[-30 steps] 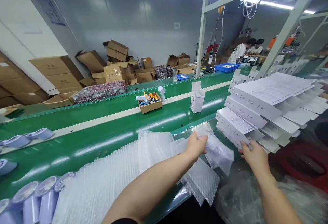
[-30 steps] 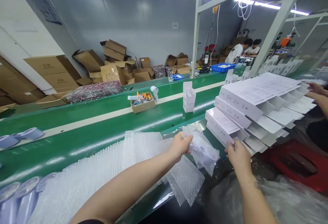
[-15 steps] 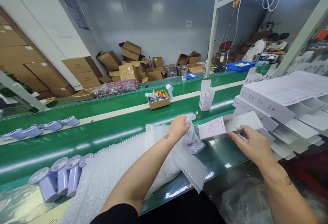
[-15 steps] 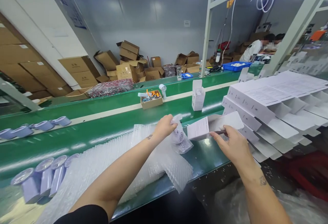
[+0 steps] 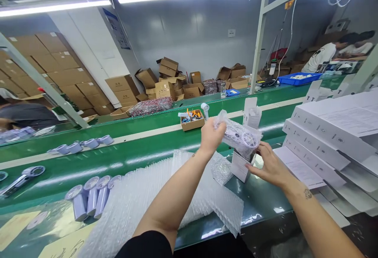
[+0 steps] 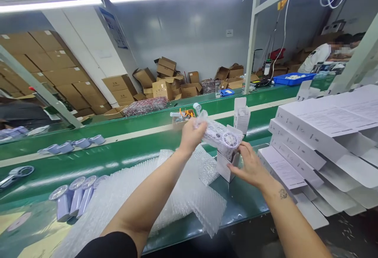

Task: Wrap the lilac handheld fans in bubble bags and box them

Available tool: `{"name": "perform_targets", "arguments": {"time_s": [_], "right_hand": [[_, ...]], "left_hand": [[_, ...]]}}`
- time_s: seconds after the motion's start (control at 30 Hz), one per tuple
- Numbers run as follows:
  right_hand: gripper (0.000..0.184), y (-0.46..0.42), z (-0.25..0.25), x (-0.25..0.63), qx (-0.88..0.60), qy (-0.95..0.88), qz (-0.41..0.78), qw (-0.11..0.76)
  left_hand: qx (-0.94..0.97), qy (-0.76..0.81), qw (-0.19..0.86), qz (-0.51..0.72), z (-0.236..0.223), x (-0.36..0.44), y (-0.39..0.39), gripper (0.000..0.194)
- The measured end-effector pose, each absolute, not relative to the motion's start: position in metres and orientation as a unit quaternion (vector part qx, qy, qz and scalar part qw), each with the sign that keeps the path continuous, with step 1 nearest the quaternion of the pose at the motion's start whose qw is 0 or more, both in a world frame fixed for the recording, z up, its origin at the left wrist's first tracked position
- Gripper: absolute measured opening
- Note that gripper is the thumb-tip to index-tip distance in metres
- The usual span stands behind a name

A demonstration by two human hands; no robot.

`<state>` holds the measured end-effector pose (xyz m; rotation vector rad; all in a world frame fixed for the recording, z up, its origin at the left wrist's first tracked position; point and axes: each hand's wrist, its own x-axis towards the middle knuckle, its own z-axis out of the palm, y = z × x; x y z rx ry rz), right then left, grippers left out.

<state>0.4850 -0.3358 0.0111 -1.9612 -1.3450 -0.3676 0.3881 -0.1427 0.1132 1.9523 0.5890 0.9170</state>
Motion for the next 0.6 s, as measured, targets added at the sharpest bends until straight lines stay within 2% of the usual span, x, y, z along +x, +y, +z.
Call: {"name": "perform_targets", "arguments": {"time_s": [0.13, 0.23, 0.3, 0.47, 0.6], "right_hand": [[0.045, -0.339, -0.007, 0.486, -0.753, -0.490, -0.174, 0.403], [0.047, -0.337, -0.017, 0.485, -0.744, -0.469, -0.169, 0.445], [0.048, -0.336, -0.020, 0.484, -0.739, -0.459, -0.149, 0.470], [0.055, -0.334, -0.025, 0.484, -0.721, -0.428, -0.070, 0.540], [0.061, -0.335, -0.030, 0.482, -0.699, -0.393, -0.008, 0.597]], "left_hand": [[0.925, 0.108, 0.130, 0.341, 0.118, 0.389, -0.162, 0.012], [0.971, -0.071, 0.002, 0.228, 0.133, 0.396, -0.179, 0.018], [0.977, -0.116, -0.019, 0.178, 0.141, 0.411, -0.192, 0.023], [0.984, 0.002, 0.007, 0.177, 0.127, 0.446, -0.213, 0.037], [0.992, -0.089, 0.010, 0.087, 0.099, 0.431, -0.201, 0.049]]}}
